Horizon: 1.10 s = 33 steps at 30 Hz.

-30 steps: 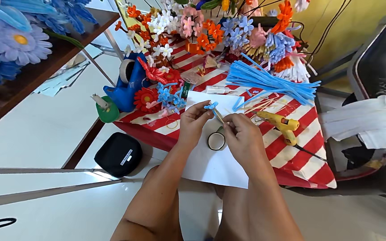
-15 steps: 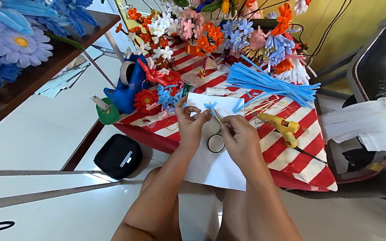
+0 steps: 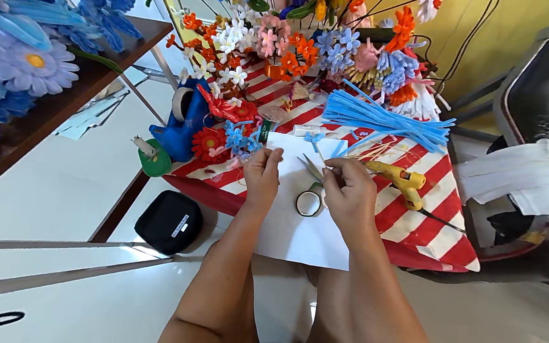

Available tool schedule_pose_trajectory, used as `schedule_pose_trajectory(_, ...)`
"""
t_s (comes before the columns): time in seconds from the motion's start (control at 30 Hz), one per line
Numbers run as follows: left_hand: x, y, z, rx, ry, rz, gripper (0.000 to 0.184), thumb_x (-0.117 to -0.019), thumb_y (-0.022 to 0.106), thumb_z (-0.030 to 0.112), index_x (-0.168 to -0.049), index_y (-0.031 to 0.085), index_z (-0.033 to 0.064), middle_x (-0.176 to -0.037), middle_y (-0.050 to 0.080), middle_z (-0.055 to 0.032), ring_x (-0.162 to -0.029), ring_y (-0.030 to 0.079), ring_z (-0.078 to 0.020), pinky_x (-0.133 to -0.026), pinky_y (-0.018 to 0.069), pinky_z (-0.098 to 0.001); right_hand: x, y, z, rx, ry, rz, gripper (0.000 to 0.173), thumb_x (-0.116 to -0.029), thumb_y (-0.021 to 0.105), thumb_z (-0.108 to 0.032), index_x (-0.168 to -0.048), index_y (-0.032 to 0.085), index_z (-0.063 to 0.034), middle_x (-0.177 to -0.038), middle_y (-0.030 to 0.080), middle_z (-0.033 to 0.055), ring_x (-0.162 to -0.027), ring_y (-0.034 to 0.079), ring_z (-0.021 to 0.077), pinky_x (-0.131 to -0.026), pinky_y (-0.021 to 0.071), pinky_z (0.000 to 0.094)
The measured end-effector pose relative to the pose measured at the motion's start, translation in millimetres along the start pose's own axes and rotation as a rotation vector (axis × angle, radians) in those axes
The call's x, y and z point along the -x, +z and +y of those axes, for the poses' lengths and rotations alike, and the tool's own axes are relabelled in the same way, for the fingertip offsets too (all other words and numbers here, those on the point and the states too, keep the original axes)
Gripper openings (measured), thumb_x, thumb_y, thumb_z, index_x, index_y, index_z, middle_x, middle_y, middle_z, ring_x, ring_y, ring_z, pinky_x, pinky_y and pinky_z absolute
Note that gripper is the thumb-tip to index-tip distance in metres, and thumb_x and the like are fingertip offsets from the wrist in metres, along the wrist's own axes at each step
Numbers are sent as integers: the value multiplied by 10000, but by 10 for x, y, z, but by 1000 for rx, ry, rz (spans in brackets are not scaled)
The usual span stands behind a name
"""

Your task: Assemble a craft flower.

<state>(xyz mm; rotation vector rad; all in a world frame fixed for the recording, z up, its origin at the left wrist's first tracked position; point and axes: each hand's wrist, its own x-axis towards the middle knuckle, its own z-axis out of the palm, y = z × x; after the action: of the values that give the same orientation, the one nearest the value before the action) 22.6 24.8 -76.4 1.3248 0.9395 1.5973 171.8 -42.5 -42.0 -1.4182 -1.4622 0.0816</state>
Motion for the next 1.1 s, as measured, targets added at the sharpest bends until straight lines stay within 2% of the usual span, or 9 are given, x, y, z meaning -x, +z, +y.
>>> schedule_pose_trajectory(0.07,10,16,-22,-105,64,-20,331,-1078,438,184,-800,590,93,-578,466,100,-469,411,25,-478,392,-159,0,6,1,-24,-9,17,156,-928,603,-72,-982,723,12,-822,624,63,-667,565,36,-621,488,148)
schedule_pose_trajectory(0.2,33,46,-21,-157,25,-216,335,-1027,500,125,-1326,578,-3,-1125,595,-99,-910,598,-110,-773,522,-282,-3,33,-20,-55,-7,41,139,-924,611,-60,-966,713,23,-822,618,65,-674,566,24,-624,490,132)
schedule_pose_trajectory(0.3,92,133,-5,40,-72,-137,138,-997,584,74,-1070,691,28,-938,680,-5,-808,643,-57,-747,554,-247,-1,74,-45,-82,4,36,127,-919,616,-59,-957,708,20,-829,621,59,-669,567,17,-623,493,132)
schedule_pose_trajectory(0.37,103,176,7,148,-113,-58,288,-1054,490,127,-805,633,109,-642,606,73,-575,570,-10,-597,508,-197,-3,109,-67,-103,14,31,124,-919,617,-64,-954,706,15,-825,620,52,-660,567,13,-617,494,131)
schedule_pose_trajectory(0.43,92,201,6,175,-99,24,387,-1080,430,170,-730,592,142,-562,511,103,-492,469,8,-520,430,-170,-6,151,-88,-139,17,38,119,-916,621,-58,-956,700,21,-820,617,54,-658,568,13,-617,496,128)
schedule_pose_trajectory(0.57,52,174,-57,91,3,34,139,-1029,475,67,-1105,592,69,-768,538,72,-616,532,-6,-614,502,-191,-19,211,-106,-190,23,65,109,-916,624,-51,-959,696,18,-810,605,42,-651,560,7,-608,493,124)
schedule_pose_trajectory(0.77,47,174,-71,158,13,-144,416,-1004,435,50,-1419,447,29,-1315,557,-64,-1137,625,-132,-985,541,-381,-22,251,-106,-233,20,87,123,-901,610,-45,-966,688,23,-819,600,33,-647,552,-11,-598,486,114)
schedule_pose_trajectory(1.0,68,156,57,219,-34,-103,181,-1017,546,59,-1154,664,70,-915,672,64,-797,637,-25,-792,561,-253,8,283,-124,-315,33,83,140,-877,598,-28,-977,681,22,-814,603,20,-635,550,-16,-580,485,118)
schedule_pose_trajectory(1.1,65,140,48,118,48,-35,253,-1029,460,56,-1252,581,49,-874,553,66,-751,572,-11,-745,536,-227,34,255,-141,-323,32,86,147,-871,598,-21,-985,676,30,-819,614,26,-643,565,-9,-585,496,127)
